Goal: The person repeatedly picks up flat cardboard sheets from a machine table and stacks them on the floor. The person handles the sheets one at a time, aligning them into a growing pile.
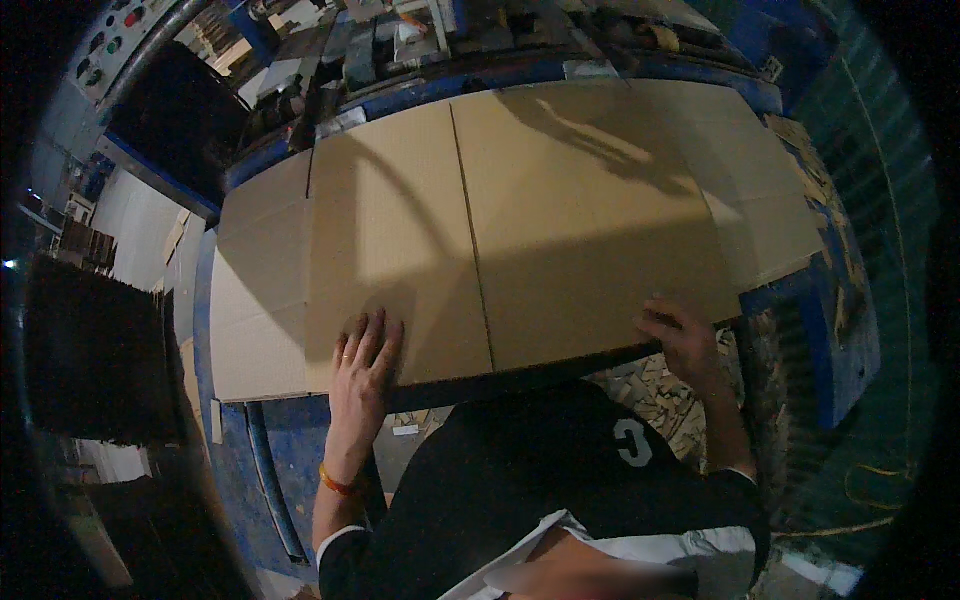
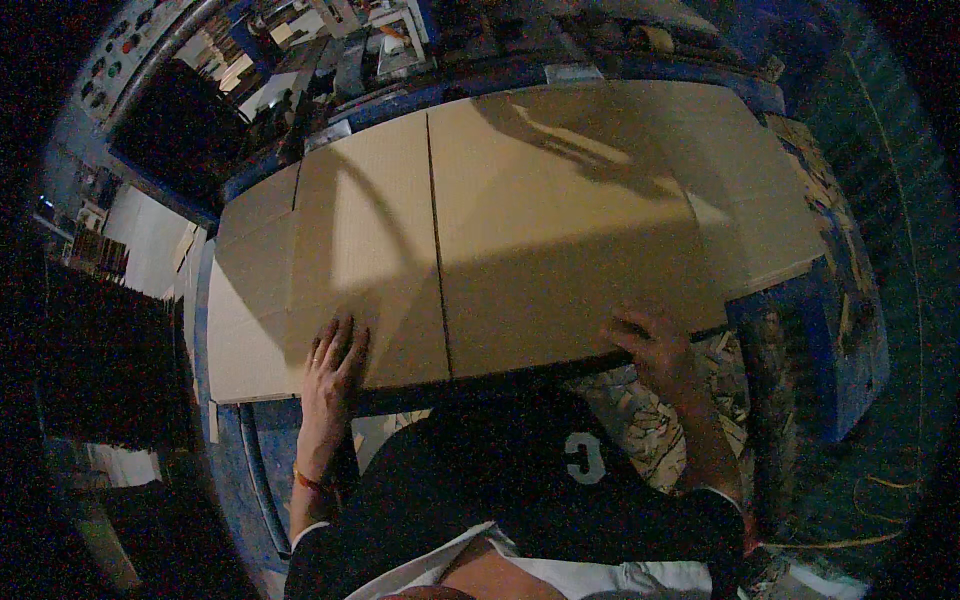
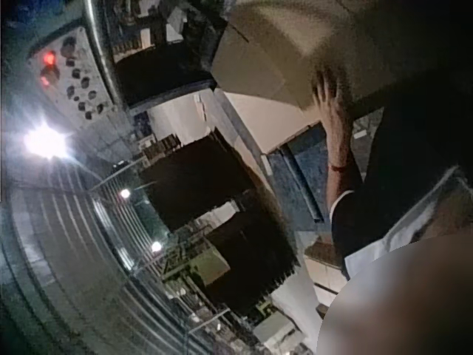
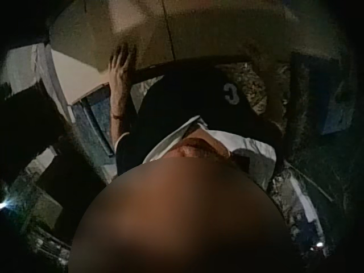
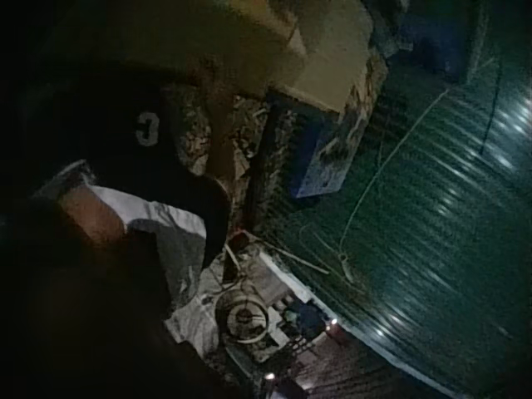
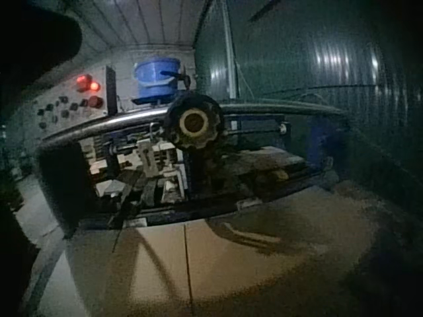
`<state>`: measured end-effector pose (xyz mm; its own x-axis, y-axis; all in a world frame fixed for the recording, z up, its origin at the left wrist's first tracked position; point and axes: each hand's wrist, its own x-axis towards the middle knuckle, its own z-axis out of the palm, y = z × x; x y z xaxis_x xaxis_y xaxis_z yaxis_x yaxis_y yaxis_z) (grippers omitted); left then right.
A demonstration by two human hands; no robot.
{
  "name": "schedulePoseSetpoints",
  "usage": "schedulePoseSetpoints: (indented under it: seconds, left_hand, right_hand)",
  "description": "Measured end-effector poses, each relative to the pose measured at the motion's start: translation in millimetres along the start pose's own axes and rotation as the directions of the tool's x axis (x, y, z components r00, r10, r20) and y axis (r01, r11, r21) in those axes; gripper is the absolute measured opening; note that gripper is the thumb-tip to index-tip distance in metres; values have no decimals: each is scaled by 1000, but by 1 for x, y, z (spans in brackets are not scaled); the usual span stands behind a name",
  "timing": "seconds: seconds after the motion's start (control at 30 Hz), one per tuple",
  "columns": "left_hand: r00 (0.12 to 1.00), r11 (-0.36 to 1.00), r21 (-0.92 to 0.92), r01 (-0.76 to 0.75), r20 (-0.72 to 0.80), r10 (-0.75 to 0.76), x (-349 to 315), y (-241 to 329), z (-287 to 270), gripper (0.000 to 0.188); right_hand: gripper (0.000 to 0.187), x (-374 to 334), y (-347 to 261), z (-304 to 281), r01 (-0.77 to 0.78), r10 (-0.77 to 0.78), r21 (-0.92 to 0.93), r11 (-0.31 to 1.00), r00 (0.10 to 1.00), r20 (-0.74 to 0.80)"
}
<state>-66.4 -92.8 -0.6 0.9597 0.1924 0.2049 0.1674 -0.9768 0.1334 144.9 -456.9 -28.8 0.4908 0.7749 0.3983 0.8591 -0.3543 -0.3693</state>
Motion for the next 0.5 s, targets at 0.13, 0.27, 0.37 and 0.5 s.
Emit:
schedulePoseSetpoints:
  seconds: [0.13, 0.27, 0.37, 0.5]
  left_hand:
    - [1000, 998, 60, -24, 21, 23, 5, -14, -3, 57]
    - [997, 994, -106, -9, -83, 0, 24, -33, -6, 69]
    - [985, 985, -172, -10, -174, -20, 51, -52, -2, 76]
    - [925, 983, -122, -137, -371, 83, 100, -82, 15, 72]
  right_hand:
    - [46, 15, 19, -4, 10, -9, -18, 1000, 997, 78]
    - [66, 53, 51, -13, 43, -27, -98, 994, 987, 156]
    - [71, 90, 69, -18, 105, -42, -308, 946, 978, 206]
    - [74, 141, 92, -4, -64, 188, -378, 924, 935, 302]
